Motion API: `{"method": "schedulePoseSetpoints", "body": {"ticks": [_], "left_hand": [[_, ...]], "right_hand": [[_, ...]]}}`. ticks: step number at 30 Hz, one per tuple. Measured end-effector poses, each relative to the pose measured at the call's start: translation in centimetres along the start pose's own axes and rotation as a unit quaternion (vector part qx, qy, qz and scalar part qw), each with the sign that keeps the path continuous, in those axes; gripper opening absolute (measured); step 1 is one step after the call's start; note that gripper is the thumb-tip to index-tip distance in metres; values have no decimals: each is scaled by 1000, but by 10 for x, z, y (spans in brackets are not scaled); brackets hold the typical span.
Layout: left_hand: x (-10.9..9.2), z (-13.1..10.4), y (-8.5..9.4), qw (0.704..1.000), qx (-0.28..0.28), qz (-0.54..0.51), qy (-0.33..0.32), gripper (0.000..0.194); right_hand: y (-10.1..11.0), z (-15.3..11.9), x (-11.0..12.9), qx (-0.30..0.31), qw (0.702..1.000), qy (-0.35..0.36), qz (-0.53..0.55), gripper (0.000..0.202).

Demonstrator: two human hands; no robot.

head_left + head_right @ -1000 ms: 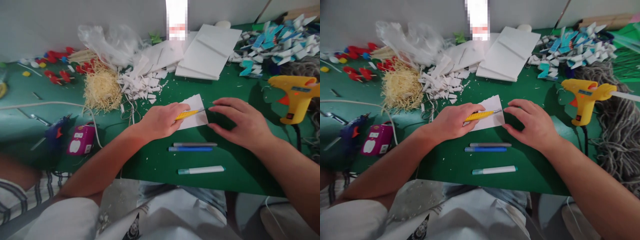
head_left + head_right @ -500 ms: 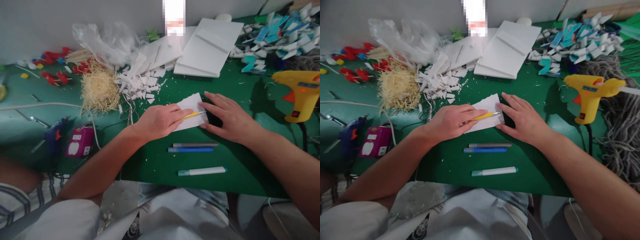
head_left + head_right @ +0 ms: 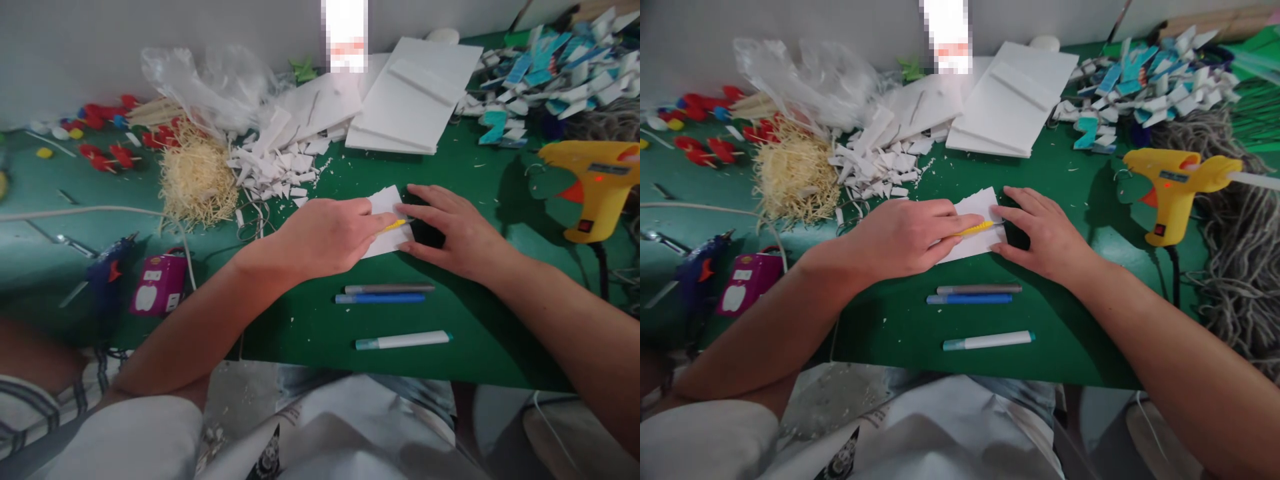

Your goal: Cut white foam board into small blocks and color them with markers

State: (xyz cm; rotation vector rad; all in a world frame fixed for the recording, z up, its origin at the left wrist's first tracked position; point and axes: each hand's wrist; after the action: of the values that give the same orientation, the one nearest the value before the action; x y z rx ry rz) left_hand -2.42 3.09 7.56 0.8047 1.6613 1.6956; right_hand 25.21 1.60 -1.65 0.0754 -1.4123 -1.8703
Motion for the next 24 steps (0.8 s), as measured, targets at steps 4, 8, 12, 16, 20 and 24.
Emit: {"method": "schedulePoseSetpoints", "body": {"ticks": [4, 8, 12, 16, 20, 24], "left_hand": [[-3, 6, 10, 999, 33, 16, -7, 45], [-5, 9, 15, 998, 52, 26, -13, 48], [-5, 10, 17, 997, 78, 21, -13, 54], [-4, 11, 18, 997, 81, 16, -9, 52], [-5, 13, 22, 995, 99, 10, -6, 49], [-9, 19, 28, 992, 124, 14, 2, 53]], "right_hand": [[-1, 0, -3, -4, 1000, 3, 7, 56], [-1, 1, -3, -4, 1000, 1, 14, 57], [-1, 1, -3, -1, 1000, -2, 14, 57], [0, 0, -4, -1, 1000, -1, 18, 58], [-1, 0, -4, -5, 1000, 0, 22, 58], [-1, 1, -3, -13, 1000, 0, 17, 57]]}}
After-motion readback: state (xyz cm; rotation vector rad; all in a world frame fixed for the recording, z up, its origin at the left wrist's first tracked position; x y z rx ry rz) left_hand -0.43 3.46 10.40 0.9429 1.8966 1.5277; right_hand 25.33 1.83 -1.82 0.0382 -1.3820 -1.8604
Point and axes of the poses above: each hand's wrist, its own z-axis towards the middle knuckle, its own y-axis out of the back of the hand, x = y × z, and after that the axes turned 8 degrees about -x, right-handed
